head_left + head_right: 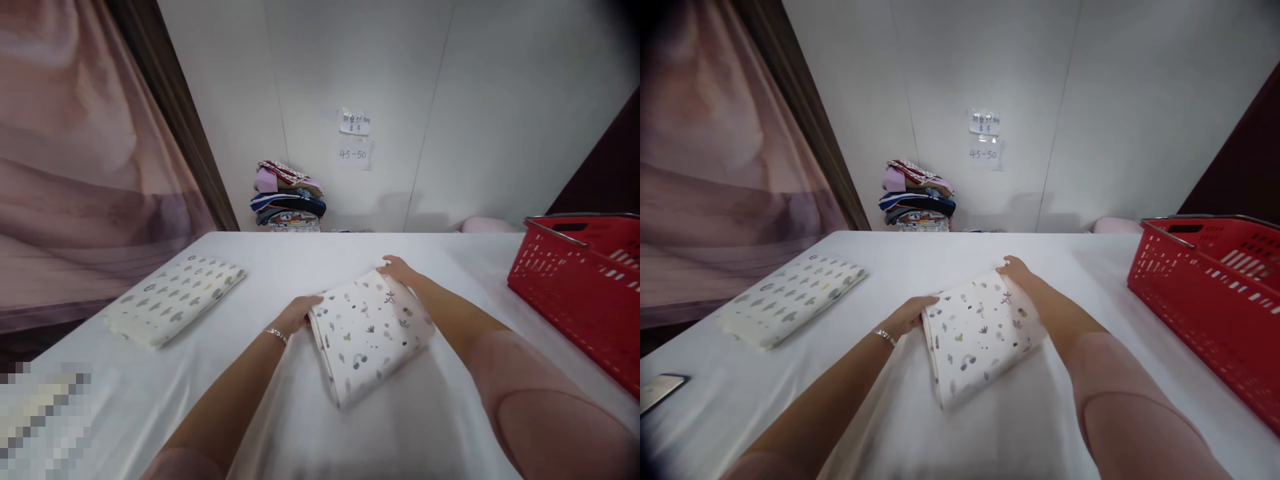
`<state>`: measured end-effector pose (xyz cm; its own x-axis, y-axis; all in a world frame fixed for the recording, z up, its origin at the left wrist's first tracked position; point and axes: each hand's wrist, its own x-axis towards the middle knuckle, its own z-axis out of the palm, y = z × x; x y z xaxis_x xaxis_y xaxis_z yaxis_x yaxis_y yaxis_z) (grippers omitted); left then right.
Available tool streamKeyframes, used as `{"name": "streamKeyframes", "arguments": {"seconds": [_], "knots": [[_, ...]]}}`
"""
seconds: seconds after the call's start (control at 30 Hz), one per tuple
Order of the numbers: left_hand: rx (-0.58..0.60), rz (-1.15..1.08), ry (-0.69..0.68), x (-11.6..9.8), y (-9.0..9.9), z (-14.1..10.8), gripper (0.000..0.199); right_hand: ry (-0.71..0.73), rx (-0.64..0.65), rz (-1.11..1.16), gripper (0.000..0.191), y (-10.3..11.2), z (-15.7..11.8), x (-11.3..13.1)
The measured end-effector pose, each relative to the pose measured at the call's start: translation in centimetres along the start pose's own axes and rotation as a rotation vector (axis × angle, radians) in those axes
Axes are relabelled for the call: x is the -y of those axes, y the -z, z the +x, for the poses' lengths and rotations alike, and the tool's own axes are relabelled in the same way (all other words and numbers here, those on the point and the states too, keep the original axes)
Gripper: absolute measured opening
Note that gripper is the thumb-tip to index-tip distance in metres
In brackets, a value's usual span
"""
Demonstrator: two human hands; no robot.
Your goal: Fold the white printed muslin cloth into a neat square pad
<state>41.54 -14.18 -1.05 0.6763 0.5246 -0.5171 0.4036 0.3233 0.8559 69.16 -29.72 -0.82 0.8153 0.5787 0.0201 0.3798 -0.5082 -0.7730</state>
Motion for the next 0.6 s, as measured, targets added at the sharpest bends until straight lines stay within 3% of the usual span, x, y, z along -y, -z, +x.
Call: {"name": "streamKeyframes", "arguments": {"seconds": [0.17,0.3,0.43,0.53,0.6], "knots": [[0.056,-0.035,0.074,0.8,3.2,-1.3,0.039,0.151,0.119,-0.114,0.066,-4.8,3.1,6.4],[-0.006,0.089,0.096,1.8,5.0,-2.3,0.042,0.233,0.225,-0.179,0.069,-7.6,1.5,8.4],[-0.047,0.166,0.019,2.2,5.1,-2.7,0.043,0.3,0.203,-0.23,0.059,-6.6,-3.2,5.7],[-0.059,0.158,-0.002,2.5,4.7,-2.7,0.042,0.338,-0.045,-0.282,0.057,-4.5,-7.8,1.4],[-0.082,0.143,-0.012,2.8,4.4,-2.6,0.042,0.195,-0.19,-0.192,0.061,-3.8,-10.5,-1.4]]}}
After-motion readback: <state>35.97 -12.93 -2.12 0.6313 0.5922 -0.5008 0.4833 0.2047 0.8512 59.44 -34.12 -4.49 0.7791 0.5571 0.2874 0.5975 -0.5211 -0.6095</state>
